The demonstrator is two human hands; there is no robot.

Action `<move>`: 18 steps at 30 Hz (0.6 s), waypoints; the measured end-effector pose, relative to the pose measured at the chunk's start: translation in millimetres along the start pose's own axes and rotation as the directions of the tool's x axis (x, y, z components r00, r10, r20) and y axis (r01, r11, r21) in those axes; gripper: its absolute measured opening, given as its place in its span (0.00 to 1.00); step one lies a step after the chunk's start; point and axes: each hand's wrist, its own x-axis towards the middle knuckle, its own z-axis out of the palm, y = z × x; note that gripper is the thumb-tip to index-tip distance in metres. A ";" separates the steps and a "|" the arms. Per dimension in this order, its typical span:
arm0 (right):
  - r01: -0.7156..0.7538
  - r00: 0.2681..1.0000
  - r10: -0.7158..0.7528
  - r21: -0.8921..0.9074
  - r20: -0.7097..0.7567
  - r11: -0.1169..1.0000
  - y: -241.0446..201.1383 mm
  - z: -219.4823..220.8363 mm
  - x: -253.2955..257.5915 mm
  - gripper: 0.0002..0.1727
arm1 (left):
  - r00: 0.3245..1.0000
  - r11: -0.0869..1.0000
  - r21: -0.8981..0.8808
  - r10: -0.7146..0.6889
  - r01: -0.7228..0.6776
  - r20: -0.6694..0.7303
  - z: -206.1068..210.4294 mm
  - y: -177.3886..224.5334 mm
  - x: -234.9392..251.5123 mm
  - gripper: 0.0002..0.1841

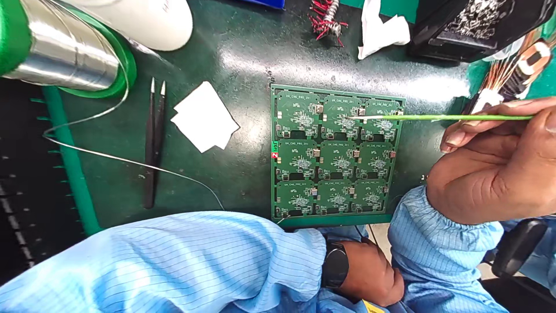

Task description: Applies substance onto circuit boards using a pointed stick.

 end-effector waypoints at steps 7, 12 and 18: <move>0.010 1.000 -0.009 -0.035 0.016 0.999 -2.0 3.2 -1.9 0.11 | 1.000 1.000 -0.024 0.018 -0.018 0.024 -3.7 -2.0 -0.6 0.20; 0.029 0.999 -0.029 -0.023 0.014 0.999 -2.9 0.3 -1.1 0.12 | 0.999 1.000 -0.015 0.022 -0.022 0.027 -3.5 -2.3 -0.1 0.20; 0.042 0.999 -0.042 -0.043 0.010 0.998 -3.5 1.9 -1.5 0.12 | 1.000 0.999 -0.039 0.014 -0.013 0.025 -3.1 -1.8 0.6 0.20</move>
